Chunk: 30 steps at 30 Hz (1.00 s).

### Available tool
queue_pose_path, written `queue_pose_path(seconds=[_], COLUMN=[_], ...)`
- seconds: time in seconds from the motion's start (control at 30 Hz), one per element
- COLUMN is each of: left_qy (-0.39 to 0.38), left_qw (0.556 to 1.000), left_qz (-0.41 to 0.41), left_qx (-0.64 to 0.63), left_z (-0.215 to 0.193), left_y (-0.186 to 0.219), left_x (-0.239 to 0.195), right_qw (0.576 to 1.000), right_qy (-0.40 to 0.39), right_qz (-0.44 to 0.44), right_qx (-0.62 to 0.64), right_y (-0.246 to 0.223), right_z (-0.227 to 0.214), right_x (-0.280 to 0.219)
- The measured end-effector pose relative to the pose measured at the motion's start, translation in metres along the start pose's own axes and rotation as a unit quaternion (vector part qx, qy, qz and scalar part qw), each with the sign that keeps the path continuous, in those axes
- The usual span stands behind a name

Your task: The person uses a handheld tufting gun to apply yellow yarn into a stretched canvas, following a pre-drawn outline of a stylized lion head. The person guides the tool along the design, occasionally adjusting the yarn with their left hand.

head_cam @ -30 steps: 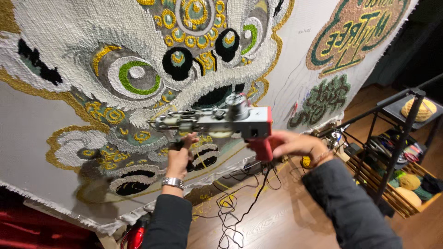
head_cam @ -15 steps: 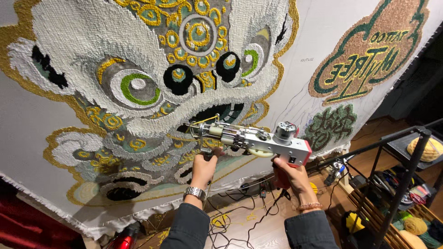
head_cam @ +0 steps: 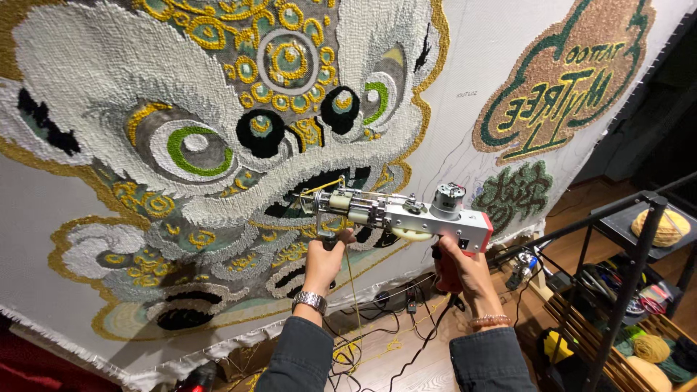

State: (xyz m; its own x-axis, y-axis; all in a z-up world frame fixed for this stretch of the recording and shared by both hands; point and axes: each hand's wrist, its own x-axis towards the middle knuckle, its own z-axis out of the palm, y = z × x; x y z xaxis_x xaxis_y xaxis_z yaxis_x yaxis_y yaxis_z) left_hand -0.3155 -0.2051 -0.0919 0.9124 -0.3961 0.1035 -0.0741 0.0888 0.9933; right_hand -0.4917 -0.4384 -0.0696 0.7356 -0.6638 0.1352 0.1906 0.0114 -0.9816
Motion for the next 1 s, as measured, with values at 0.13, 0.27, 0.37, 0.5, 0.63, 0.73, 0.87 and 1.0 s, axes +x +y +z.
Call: queue_pose_path(seconds=[0.13, 0.27, 0.37, 0.5, 0.63, 0.73, 0.87, 1.0], left_qy=[-0.010, 0.002, 0.008, -0.019, -0.016, 0.006, 0.004, 0.013], left_qw=[1.000, 0.999, 1.000, 0.996, 0.994, 0.991, 0.984, 0.974], left_qz=[0.017, 0.031, 0.011, 0.084, 0.108, 0.113, -0.002, 0.055], left_qx=[-0.001, 0.019, 0.019, -0.020, 0.003, 0.065, 0.180, 0.221], left_z=[-0.003, -0.011, -0.019, -0.021, -0.022, -0.025, -0.028, -0.029], left_y=[-0.001, -0.002, -0.003, -0.015, -0.017, -0.001, 0.019, 0.017], left_x=[0.012, 0.023, 0.032, 0.053, 0.069, 0.066, 0.062, 0.077], right_qw=[1.000, 0.999, 0.999, 0.999, 0.996, 0.996, 0.997, 0.997], right_qy=[0.003, 0.007, 0.018, 0.009, 0.009, 0.011, 0.019, 0.024], right_qz=[-0.002, 0.003, 0.015, 0.004, 0.012, 0.007, 0.018, 0.036], right_qx=[0.018, 0.034, 0.025, 0.048, 0.083, 0.085, 0.072, 0.060], right_y=[-0.003, -0.001, -0.002, -0.001, 0.004, 0.003, 0.001, 0.008], right_z=[0.005, 0.015, 0.021, 0.028, 0.027, 0.033, 0.038, 0.036], right_x=[0.003, 0.006, 0.008, 0.019, 0.028, 0.031, 0.033, 0.040])
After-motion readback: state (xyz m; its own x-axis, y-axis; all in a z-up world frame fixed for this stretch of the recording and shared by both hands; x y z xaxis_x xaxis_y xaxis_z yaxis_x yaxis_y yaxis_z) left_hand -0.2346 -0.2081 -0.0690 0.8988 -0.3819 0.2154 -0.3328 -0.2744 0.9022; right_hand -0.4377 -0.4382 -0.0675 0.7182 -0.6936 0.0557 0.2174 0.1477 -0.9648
